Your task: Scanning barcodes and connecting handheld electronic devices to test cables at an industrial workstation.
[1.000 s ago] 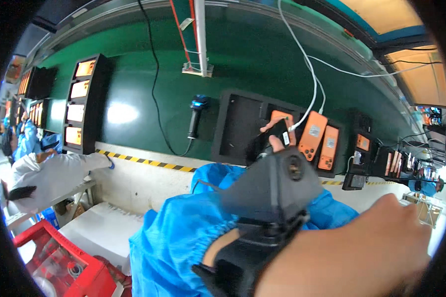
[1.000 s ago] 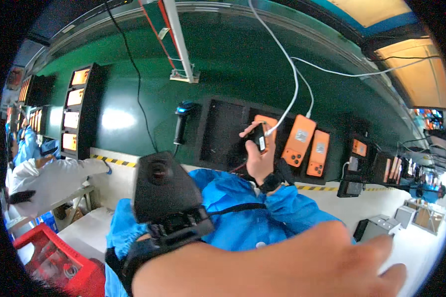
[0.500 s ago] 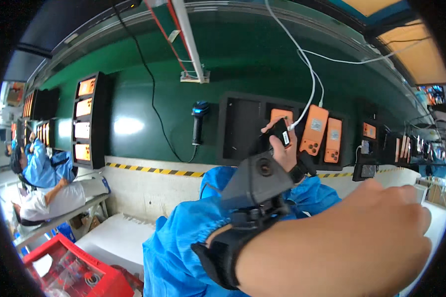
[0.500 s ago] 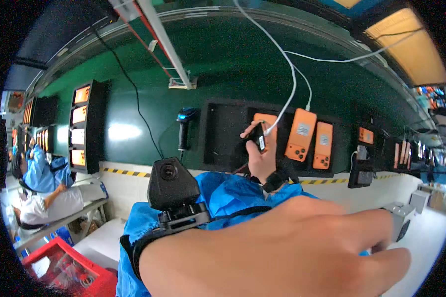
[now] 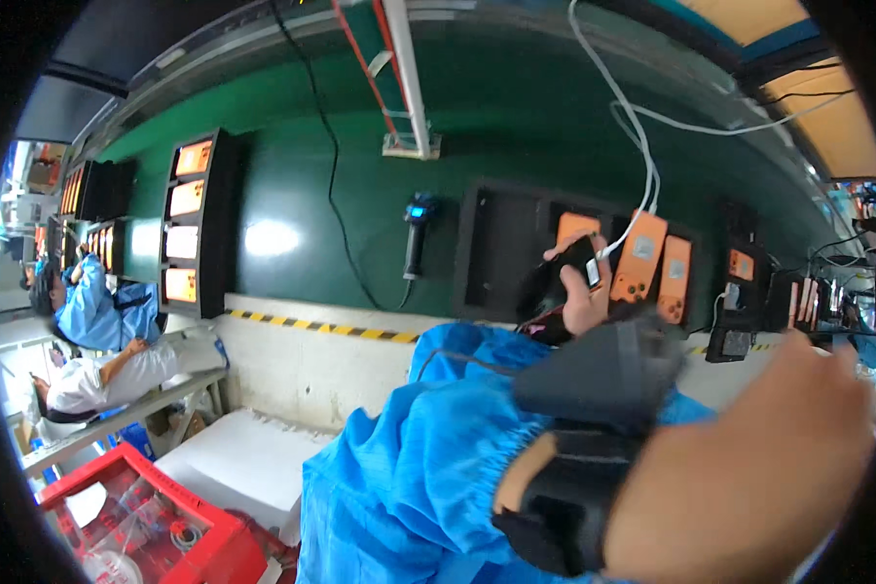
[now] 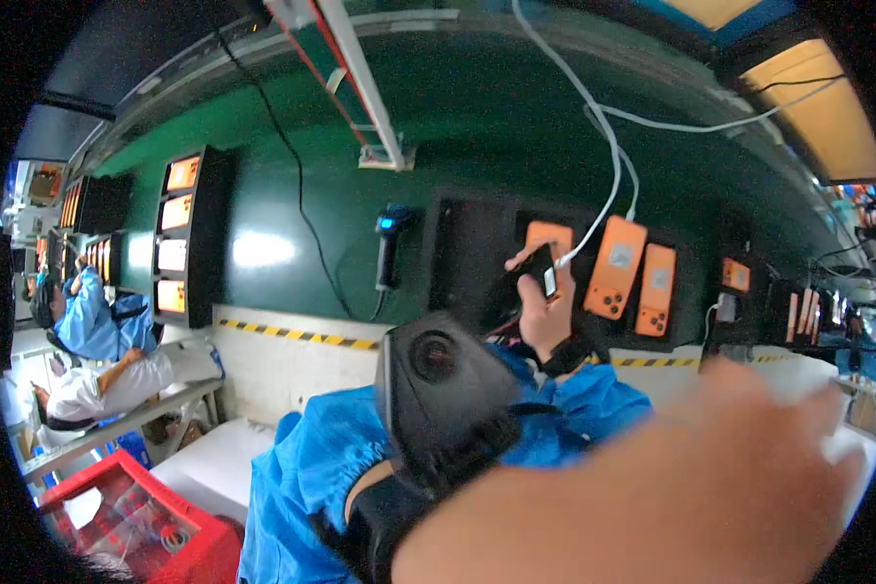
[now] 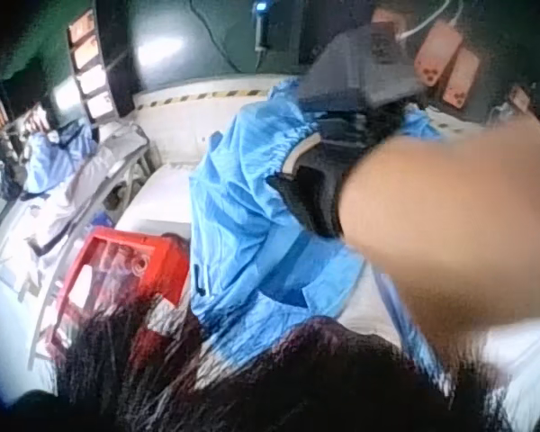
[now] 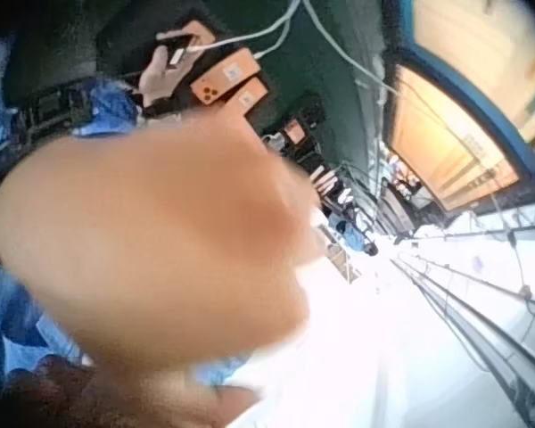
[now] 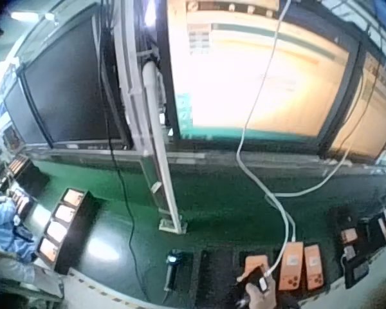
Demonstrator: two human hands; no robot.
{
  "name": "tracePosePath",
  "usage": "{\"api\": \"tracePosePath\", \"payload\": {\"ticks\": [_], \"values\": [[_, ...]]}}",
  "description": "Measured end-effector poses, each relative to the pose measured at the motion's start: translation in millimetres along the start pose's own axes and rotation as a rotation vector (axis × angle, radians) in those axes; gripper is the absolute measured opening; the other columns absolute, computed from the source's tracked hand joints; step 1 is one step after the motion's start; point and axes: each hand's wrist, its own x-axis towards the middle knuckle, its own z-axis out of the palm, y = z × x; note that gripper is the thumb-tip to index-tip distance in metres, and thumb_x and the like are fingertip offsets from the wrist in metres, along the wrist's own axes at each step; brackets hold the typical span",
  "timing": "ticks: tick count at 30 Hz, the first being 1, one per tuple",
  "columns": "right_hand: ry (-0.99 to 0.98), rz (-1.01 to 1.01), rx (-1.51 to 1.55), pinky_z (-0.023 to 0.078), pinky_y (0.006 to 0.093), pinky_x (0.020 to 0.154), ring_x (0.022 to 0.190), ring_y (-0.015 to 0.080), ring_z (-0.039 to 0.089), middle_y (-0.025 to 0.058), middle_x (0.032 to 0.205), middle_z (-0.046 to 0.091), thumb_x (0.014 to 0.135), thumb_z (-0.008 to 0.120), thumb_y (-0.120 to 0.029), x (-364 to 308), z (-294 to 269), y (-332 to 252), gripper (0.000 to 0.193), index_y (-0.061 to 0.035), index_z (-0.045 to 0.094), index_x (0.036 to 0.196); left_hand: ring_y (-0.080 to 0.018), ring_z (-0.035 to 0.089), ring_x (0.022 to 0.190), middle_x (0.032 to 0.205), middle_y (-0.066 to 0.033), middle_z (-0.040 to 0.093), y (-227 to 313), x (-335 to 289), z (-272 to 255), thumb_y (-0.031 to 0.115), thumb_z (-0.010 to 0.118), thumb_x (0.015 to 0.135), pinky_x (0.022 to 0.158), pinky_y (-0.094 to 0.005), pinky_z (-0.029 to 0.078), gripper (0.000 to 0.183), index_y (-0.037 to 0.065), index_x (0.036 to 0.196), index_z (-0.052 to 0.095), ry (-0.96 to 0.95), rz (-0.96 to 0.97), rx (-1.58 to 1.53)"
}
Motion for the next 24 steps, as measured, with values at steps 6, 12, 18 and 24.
{"api": "tracePosePath", "payload": {"ticks": [6,12,18,24], "values": [[-0.026,0.091,-0.187,0.042,0.0302,0.085,0.086,0.0173,0.055,0.0055,0.089,0.057,0.081,0.056,-0.007,0,-9,-4,0.025,-0.0054,0.048,0.105,-0.0259,0.058,0.063,0.073,-0.0119,0.059,-118,-57,-49,0.006,0.06,0.073,0.057,-0.0324,0.044,0.007,0.002,0.078,0.059,0.269,-0.243,0.34],[0.072,0.043,0.059,0.042,0.0252,0.076,0.079,0.0112,0.051,0.0024,0.083,0.05,0.08,0.046,0.003,7,11,4,0.033,-0.0032,0.044,0.113,-0.0344,0.059,0.086,0.092,-0.0174,0.059,-199,-164,-38,0.009,0.064,0.067,0.076,-0.04,0.048,0.034,0.0,0.099,0.055,0.43,-0.576,0.576],[0.074,0.055,-0.054,0.043,0.0292,0.069,0.077,0.0137,0.051,0.004,0.084,0.049,0.077,0.055,-0.001,14,20,14,0.031,-0.005,0.045,0.106,-0.0345,0.061,0.089,0.096,-0.0185,0.061,-220,-196,-34,0.022,0.072,0.072,0.076,-0.0398,0.049,0.041,0.0,0.103,0.056,0.355,-0.607,0.698],[0.106,0.046,-0.293,0.044,0.0297,0.061,0.068,0.0159,0.054,0.0031,0.077,0.052,0.075,0.06,-0.007,29,29,16,0.031,-0.0046,0.047,0.103,-0.0327,0.063,0.084,0.094,-0.0177,0.063,-213,-190,-43,0.02,0.07,0.076,0.07,-0.0382,0.05,0.036,0.001,0.104,0.058,0.288,-0.736,0.671]]}}
